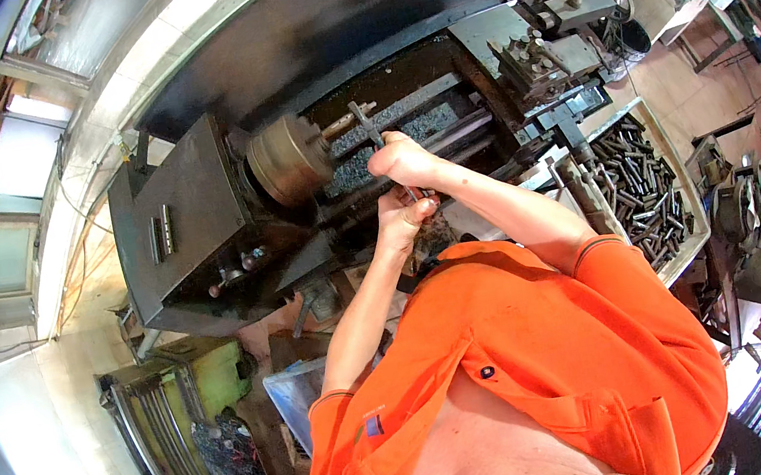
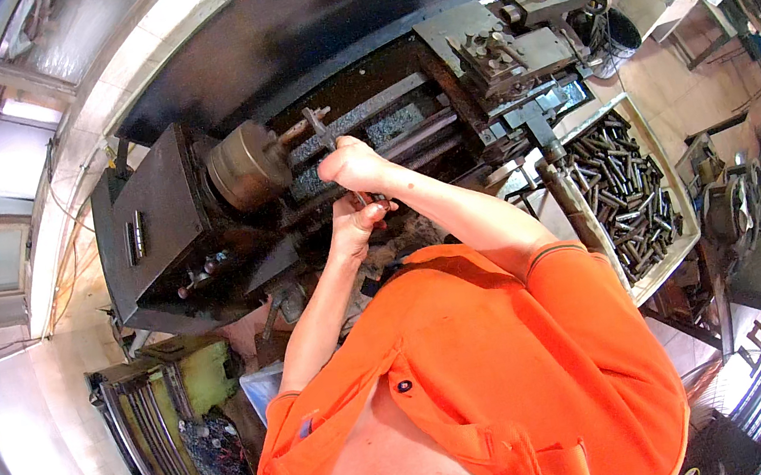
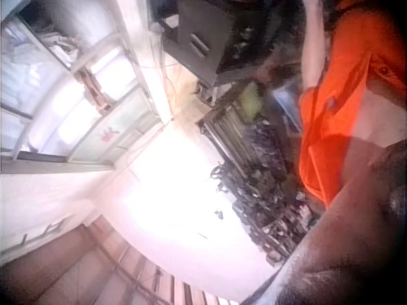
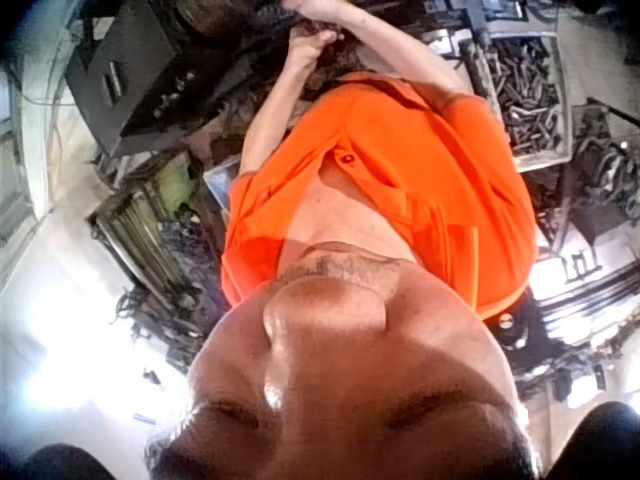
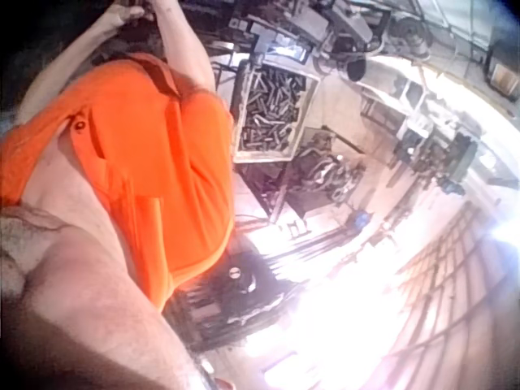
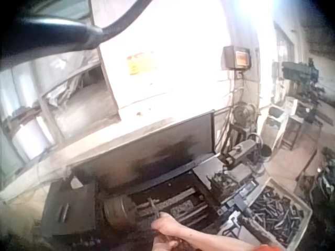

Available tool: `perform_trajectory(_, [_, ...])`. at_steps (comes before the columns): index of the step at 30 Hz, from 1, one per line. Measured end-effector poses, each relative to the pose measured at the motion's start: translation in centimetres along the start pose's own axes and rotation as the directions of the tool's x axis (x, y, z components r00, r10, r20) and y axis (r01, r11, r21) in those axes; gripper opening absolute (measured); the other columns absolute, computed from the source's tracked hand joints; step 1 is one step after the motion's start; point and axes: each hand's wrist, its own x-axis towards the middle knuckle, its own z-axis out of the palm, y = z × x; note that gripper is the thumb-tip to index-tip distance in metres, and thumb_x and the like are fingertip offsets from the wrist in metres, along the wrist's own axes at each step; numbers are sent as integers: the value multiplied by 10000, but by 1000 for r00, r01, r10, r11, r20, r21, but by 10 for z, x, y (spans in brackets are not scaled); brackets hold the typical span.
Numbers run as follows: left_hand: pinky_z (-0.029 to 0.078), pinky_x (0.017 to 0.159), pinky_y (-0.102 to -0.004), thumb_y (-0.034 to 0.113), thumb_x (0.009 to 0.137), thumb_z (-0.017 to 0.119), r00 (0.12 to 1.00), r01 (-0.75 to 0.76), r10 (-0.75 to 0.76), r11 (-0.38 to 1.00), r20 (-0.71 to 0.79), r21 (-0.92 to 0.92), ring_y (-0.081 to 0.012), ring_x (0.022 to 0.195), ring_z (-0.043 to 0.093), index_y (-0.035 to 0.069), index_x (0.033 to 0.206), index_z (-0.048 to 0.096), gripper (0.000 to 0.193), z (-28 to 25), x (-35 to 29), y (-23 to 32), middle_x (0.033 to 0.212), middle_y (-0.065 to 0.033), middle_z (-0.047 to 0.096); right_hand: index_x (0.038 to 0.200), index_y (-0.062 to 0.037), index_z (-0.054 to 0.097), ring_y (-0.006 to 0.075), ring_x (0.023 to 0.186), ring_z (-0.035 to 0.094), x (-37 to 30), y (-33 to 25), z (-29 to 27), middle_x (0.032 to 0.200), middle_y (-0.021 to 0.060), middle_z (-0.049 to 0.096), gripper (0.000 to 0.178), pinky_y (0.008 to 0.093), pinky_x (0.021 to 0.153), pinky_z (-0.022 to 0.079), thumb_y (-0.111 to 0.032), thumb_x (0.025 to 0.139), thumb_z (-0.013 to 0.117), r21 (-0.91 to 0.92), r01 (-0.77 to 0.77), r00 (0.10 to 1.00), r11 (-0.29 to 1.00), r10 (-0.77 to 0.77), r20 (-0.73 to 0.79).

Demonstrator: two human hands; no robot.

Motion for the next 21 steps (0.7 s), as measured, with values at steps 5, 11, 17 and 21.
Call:
perform_trajectory(5, [400,478,-203,307,590,811,993,-24,20,999,120,27,-69,592,521,17,762,586,405,10,14,-1,691,-3,576,723,55,540,161,599,498,-13,-8,-18,631,76,519,238,334,554,429,-172,662,580,62,27,1000,998,-26,-8])
perform_trajectory(11, [411,457,-213,378,549,834,999,6,-8,999,48,31,-79,569,535,12,761,559,505,0,4,-2,684,-18,586,859,78,539,246,741,551,-1,-2,-4,785,194,566,376,361,679,446,-224,643,593,-50,3,999,999,0,46])
perform_trajectory(17, [427,478,-204,379,604,773,994,-44,31,992,108,121,-105,625,584,-5,876,580,509,2,12,-4,744,-59,638,799,62,532,149,645,461,-13,-12,-14,681,63,508,275,312,596,401,-165,649,574,82,9,999,997,-13,47])
perform_trajectory(21, [426,479,-206,354,621,765,991,-39,24,993,132,113,-113,658,600,0,877,580,474,3,14,-8,747,-53,630,770,50,523,145,650,461,-2,2,-18,679,63,514,245,313,591,398,-157,647,568,-11,4,1000,1000,-4,5])
